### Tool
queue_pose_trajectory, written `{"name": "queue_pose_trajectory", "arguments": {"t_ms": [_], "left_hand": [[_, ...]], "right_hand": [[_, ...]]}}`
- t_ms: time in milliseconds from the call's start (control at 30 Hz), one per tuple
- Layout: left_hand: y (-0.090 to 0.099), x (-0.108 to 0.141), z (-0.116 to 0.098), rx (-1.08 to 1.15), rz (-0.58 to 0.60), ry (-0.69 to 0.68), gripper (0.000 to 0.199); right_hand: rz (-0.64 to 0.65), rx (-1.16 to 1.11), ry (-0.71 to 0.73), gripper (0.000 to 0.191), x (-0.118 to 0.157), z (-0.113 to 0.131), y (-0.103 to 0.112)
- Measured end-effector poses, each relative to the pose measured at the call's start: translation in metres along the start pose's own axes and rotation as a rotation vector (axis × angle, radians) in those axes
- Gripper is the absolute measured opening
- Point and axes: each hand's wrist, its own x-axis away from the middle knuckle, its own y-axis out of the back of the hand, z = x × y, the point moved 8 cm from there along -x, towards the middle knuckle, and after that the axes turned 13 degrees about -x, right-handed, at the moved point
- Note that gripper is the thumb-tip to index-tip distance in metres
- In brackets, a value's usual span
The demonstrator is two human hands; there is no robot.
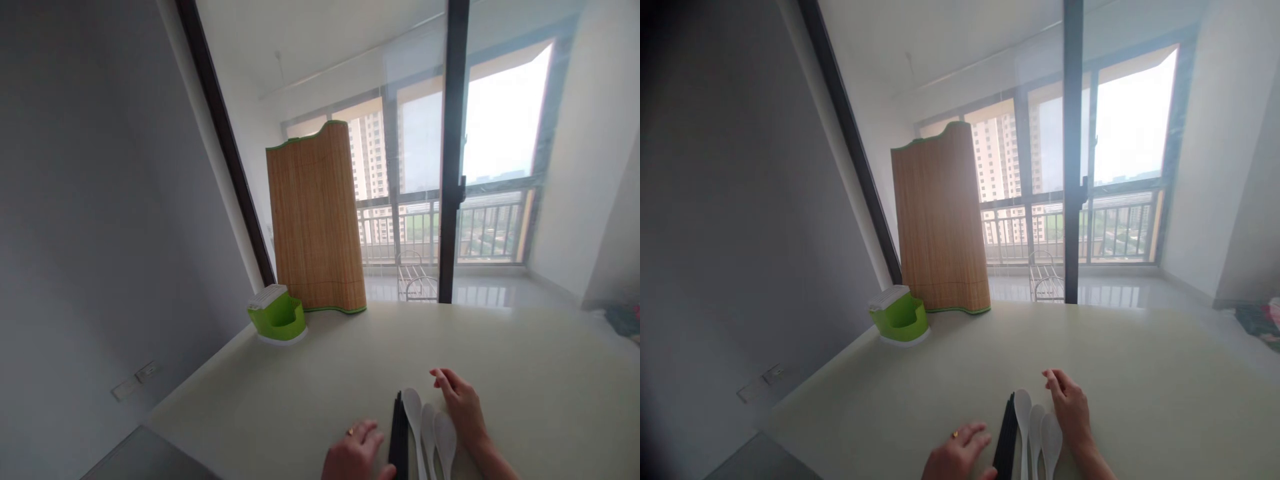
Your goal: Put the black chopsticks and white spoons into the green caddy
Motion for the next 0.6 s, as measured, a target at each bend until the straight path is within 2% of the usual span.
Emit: {"name": "queue_pose_trajectory", "arguments": {"t_ms": [100,200,233,300,367,433,500,600], "left_hand": [[0.024,-0.052,0.081,0.029,0.074,0.159,0.045],[0.043,-0.099,0.167,-0.112,0.104,0.362,0.05],[0.047,-0.11,0.191,-0.173,0.103,0.418,0.048],[0.049,-0.125,0.226,-0.252,0.101,0.471,0.043],[0.046,-0.132,0.244,-0.29,0.1,0.48,0.037],[0.042,-0.133,0.25,-0.318,0.097,0.474,0.034],[0.039,-0.134,0.247,-0.348,0.094,0.461,0.033],[0.034,-0.138,0.227,-0.374,0.095,0.42,0.033]], "right_hand": [[-0.007,-0.002,-0.004,0.054,0.0,-0.003,0.001],[-0.002,0.004,-0.008,0.055,-0.001,-0.005,-0.001],[0.0,0.01,-0.011,0.056,-0.001,-0.006,-0.002],[0.002,0.024,-0.013,0.056,-0.002,-0.008,-0.004],[0.001,0.032,-0.009,0.057,-0.004,-0.011,-0.006],[-0.001,0.031,-0.002,0.056,-0.005,-0.012,-0.009],[0.007,0.024,0.005,0.056,-0.006,-0.014,-0.012],[0.03,0.023,0.009,0.054,-0.006,-0.015,-0.018]]}}
